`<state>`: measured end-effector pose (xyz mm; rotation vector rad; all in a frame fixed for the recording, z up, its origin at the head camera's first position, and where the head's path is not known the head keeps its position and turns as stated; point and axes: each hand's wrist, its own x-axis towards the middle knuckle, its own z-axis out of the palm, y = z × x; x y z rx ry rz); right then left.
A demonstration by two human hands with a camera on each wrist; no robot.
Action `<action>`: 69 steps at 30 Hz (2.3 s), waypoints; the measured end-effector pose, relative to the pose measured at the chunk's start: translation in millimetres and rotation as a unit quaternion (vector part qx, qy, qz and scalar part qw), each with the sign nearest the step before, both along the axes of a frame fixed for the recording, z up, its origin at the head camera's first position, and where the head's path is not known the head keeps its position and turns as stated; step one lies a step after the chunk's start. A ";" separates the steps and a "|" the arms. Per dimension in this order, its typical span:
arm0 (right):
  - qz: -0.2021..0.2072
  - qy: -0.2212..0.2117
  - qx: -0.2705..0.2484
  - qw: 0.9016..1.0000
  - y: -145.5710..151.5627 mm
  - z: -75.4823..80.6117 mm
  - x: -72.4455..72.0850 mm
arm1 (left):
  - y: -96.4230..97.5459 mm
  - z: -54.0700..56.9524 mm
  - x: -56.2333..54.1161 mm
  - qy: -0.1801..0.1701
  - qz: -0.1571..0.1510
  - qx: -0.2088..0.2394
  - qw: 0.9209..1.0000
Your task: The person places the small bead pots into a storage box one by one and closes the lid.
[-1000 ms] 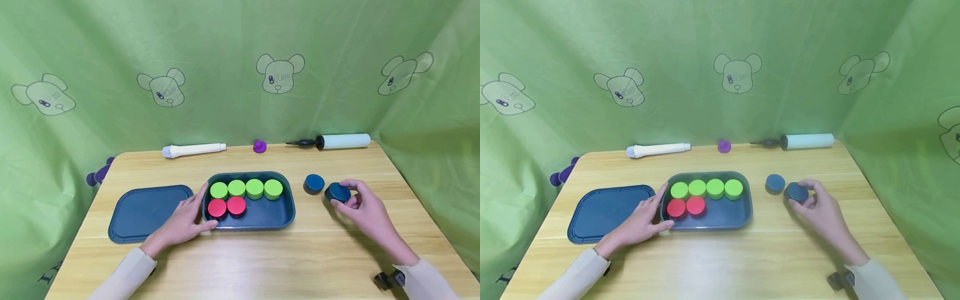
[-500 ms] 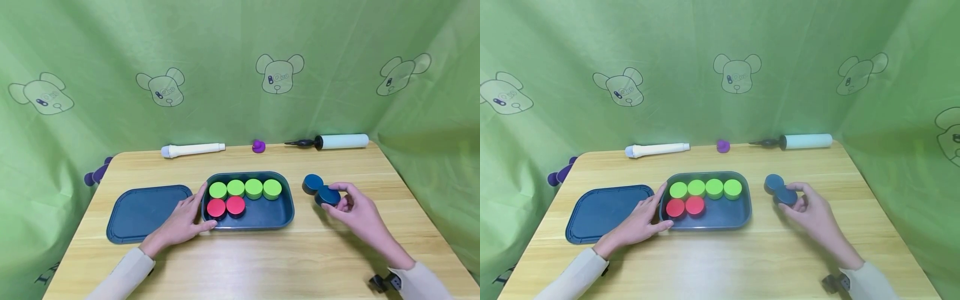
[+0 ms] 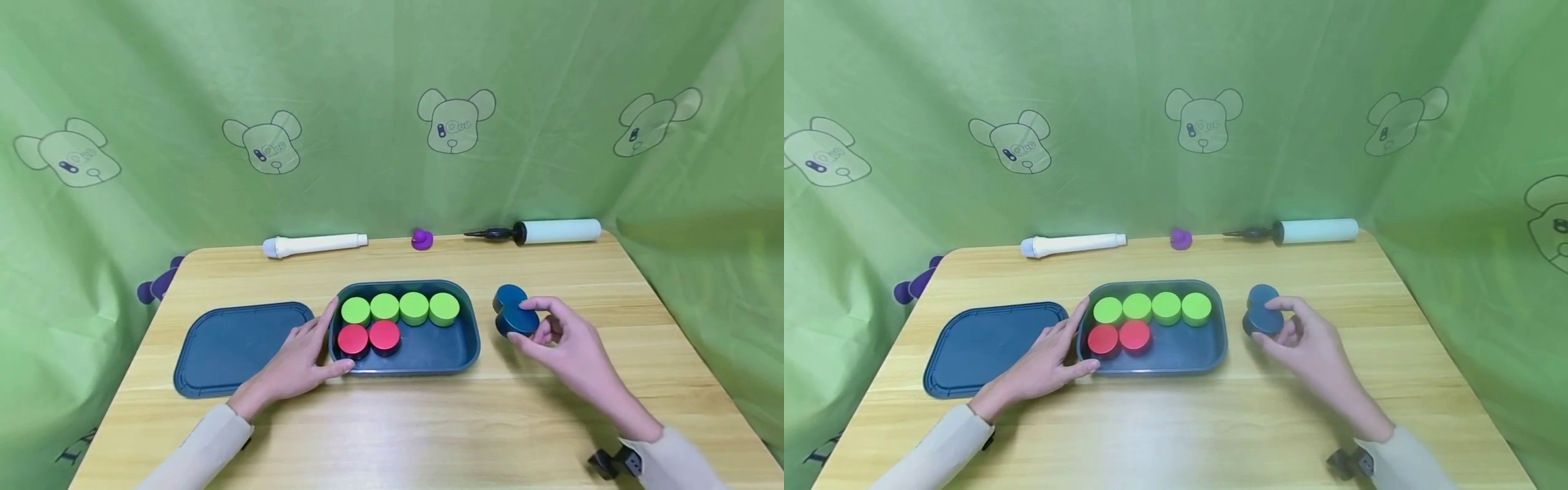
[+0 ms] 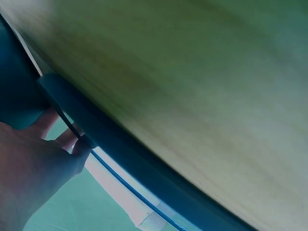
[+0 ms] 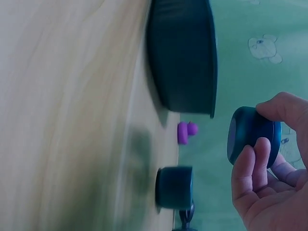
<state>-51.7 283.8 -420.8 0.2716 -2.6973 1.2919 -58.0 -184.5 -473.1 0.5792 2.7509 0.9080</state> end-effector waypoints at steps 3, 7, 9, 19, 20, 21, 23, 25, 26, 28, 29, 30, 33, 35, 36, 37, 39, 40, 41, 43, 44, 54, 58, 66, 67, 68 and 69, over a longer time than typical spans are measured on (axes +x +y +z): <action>0.004 -0.005 -0.001 1.000 -6.3 3.2 1.9 | 0.2 -0.3 -0.1 0.000 0.000 0.000 1.000; 0.011 -0.009 -0.006 1.000 -14.6 7.5 4.2 | 0.6 -0.9 -0.3 -0.001 -0.002 -0.001 1.000; 0.018 -0.012 -0.011 1.000 -18.9 9.3 4.5 | 0.7 -1.0 -0.4 -0.001 -0.002 -0.002 1.000; 0.057 -0.021 -0.013 0.998 -42.9 10.5 0.1 | 1.6 -0.6 0.7 0.001 -0.001 -0.002 1.000; 0.061 -0.020 -0.013 0.998 -45.7 9.6 -0.5 | 1.6 -0.6 1.0 0.000 0.000 -0.002 1.000; 0.067 -0.020 -0.015 0.997 -48.5 8.8 -1.0 | 1.4 -0.7 1.3 -0.001 0.001 -0.003 1.000; 0.075 -0.023 -0.018 0.997 -54.6 8.4 -2.1 | 1.1 -0.6 1.6 0.000 0.003 -0.004 1.000; 0.082 -0.025 -0.018 0.996 -60.2 7.3 -3.8 | 0.9 -0.6 1.8 0.003 0.004 -0.003 1.000; 0.084 -0.026 -0.018 0.996 -62.7 7.0 -4.7 | 1.1 -0.8 1.7 0.004 0.004 -0.002 1.000; 0.088 -0.032 -0.014 0.995 -67.7 6.4 -5.9 | 1.7 -0.9 1.4 0.008 0.003 -0.001 1.000; 0.090 -0.036 -0.011 0.995 -70.1 5.9 -6.6 | 2.0 -0.7 1.1 0.009 0.003 0.000 1.000; 0.092 -0.037 -0.007 0.995 -72.5 5.5 -7.2 | 2.5 -0.5 1.0 0.009 0.002 0.001 1.000; 0.100 -0.038 0.008 0.994 -80.1 4.7 -8.8 | 3.8 -0.7 0.2 0.008 0.001 0.004 1.000; 0.109 -0.031 0.019 0.993 -85.5 3.2 -10.7 | 3.9 -1.2 0.2 0.008 0.000 0.004 1.000; 0.114 -0.026 0.025 0.993 -88.2 2.3 -11.9 | 3.6 -1.6 0.3 0.008 0.000 0.002 1.000; 0.120 -0.022 0.031 0.992 -91.0 1.2 -13.0 | 3.1 -2.1 0.4 0.010 0.000 0.001 1.000; 0.129 -0.015 0.042 0.991 -95.9 -1.2 -15.1 | 2.6 -2.7 0.7 0.011 0.001 -0.001 1.000; 0.134 -0.014 0.046 0.990 -98.3 -2.6 -16.2 | 2.2 -3.0 0.8 0.011 0.002 -0.002 1.000; 0.138 -0.013 0.052 0.989 -100.4 -3.7 -17.0 | 2.1 -3.2 0.8 0.012 0.002 -0.002 1.000; 0.144 -0.014 0.062 0.988 -104.9 -6.8 -18.6 | 1.1 -3.1 1.2 0.012 0.001 0.000 1.000; 0.144 -0.013 0.069 0.987 -106.3 -8.2 -19.0 | 1.5 -3.1 1.2 0.012 0.001 0.001 1.000; 0.150 -0.032 0.139 0.978 -126.1 -12.4 -28.2 | 1.4 -0.9 1.0 0.013 -0.002 0.001 1.000; 0.142 -0.056 0.178 0.972 -135.3 -12.7 -31.4 | -0.2 -0.9 1.0 0.013 -0.002 0.000 1.000; 0.142 -0.065 0.190 0.969 -142.0 -12.8 -30.6 | 0.2 -1.2 0.9 0.011 -0.002 -0.003 1.000; 0.144 -0.065 0.188 0.969 -142.1 -12.8 -30.3 | 0.3 -1.0 1.0 0.011 -0.002 -0.002 1.000; 0.145 -0.064 0.186 0.970 -142.3 -12.5 -30.1 | 0.3 -0.8 1.1 0.010 -0.001 -0.002 1.000; 0.147 -0.064 0.183 0.970 -142.4 -12.2 -30.0 | 0.3 -0.7 1.3 0.010 -0.001 -0.002 1.000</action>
